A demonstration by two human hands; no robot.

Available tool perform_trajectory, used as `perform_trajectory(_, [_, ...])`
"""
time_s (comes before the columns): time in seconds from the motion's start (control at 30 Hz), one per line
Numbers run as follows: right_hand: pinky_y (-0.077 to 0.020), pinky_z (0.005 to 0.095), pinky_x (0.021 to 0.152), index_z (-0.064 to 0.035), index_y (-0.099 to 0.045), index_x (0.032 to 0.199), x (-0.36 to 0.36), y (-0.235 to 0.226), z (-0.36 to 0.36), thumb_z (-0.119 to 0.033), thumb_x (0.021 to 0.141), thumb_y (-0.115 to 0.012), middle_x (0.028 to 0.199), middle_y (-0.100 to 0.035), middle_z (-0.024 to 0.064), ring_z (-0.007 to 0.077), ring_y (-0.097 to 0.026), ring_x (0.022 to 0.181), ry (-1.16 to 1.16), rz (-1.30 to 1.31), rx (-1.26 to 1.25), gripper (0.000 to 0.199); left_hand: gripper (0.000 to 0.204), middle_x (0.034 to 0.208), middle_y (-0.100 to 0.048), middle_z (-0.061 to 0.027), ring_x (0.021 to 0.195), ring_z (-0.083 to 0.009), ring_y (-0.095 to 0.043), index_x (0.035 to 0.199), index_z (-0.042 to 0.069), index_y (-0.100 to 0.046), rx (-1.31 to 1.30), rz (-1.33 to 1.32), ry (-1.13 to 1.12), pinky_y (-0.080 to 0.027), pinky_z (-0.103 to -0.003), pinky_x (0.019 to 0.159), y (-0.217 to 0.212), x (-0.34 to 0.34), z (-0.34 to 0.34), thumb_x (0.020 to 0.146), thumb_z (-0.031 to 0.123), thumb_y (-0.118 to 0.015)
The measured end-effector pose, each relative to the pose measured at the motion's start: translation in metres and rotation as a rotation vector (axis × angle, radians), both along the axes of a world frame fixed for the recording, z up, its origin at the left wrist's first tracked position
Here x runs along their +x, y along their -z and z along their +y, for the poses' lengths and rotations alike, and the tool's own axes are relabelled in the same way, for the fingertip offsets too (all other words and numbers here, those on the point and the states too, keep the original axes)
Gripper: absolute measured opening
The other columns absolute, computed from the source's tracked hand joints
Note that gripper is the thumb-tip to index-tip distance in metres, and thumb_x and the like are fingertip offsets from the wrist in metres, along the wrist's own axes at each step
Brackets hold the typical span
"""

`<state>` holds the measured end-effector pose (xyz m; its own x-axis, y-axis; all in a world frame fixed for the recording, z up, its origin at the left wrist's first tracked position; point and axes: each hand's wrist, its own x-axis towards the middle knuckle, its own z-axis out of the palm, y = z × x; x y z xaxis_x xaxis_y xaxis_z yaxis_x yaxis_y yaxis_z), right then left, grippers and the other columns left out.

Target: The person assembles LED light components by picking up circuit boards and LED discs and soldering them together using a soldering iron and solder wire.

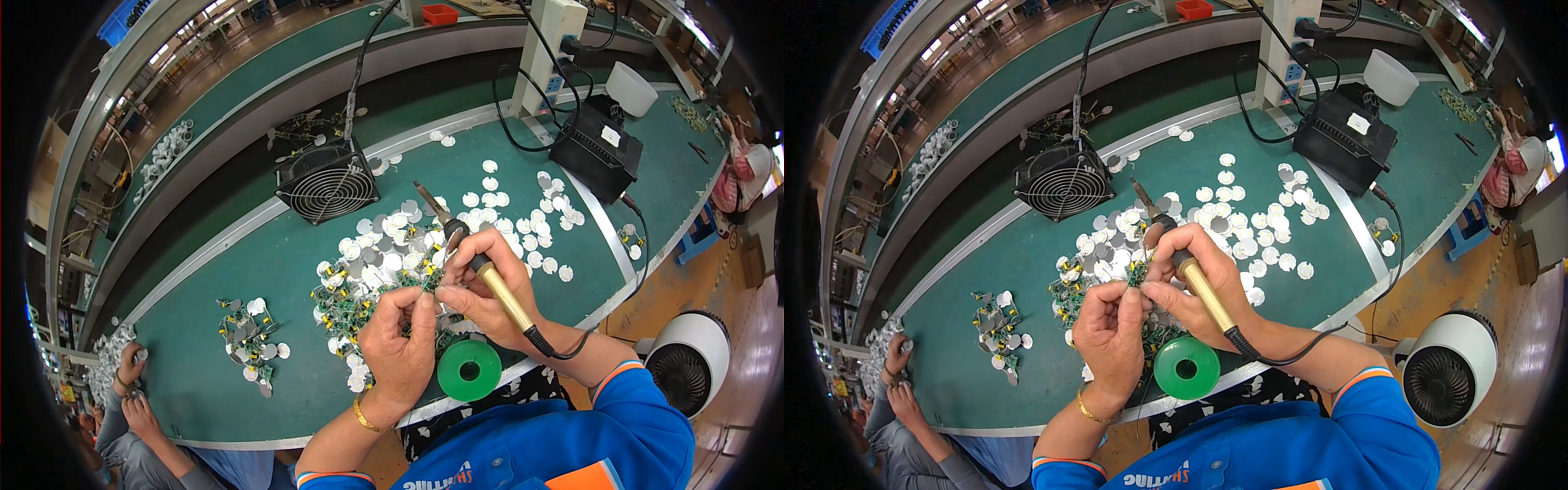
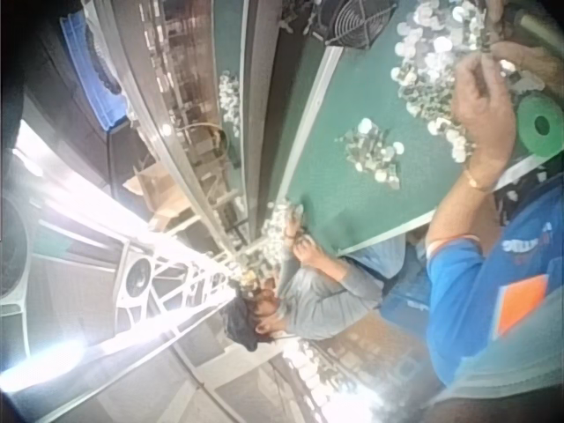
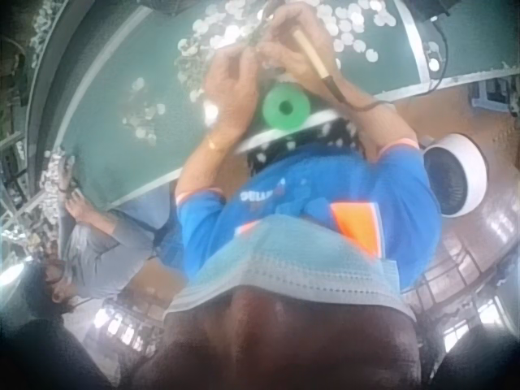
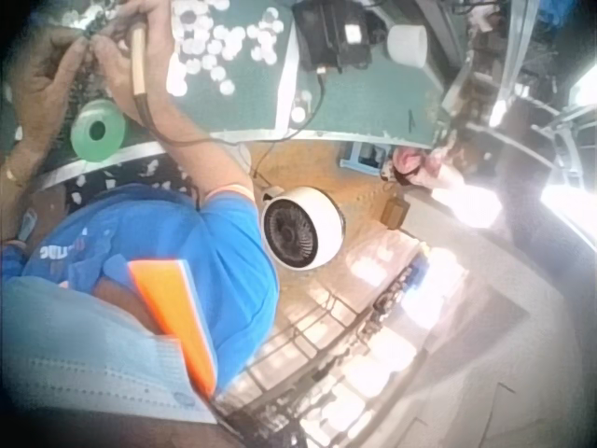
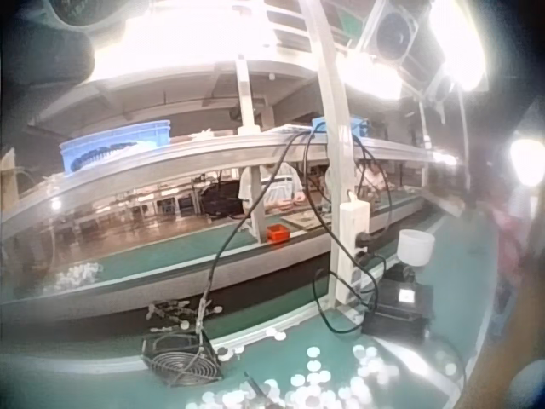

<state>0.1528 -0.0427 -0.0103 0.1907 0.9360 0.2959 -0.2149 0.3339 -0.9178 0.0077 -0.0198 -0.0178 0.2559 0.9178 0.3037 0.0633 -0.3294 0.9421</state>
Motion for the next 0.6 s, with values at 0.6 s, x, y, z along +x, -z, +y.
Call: perform_trajectory(0.6, [-0.0498,0.0234,0.075,-0.0045,-0.044,0.107,0.0031,0.0051,0.0011,0.000,0.086,-0.066,0.092,-0.057,0.0058,0.0083,-0.057,0.081,-0.044,0.008,-0.017,0.031,0.007,0.078,-0.063,-0.0035,0.068,-0.0054,-0.058,0.095,0.001,-0.056,-0.115,-0.087,-0.010,-0.048,-0.020,0.061,-0.0032,0.0029,0.0008,0.094,0.007,-0.059])
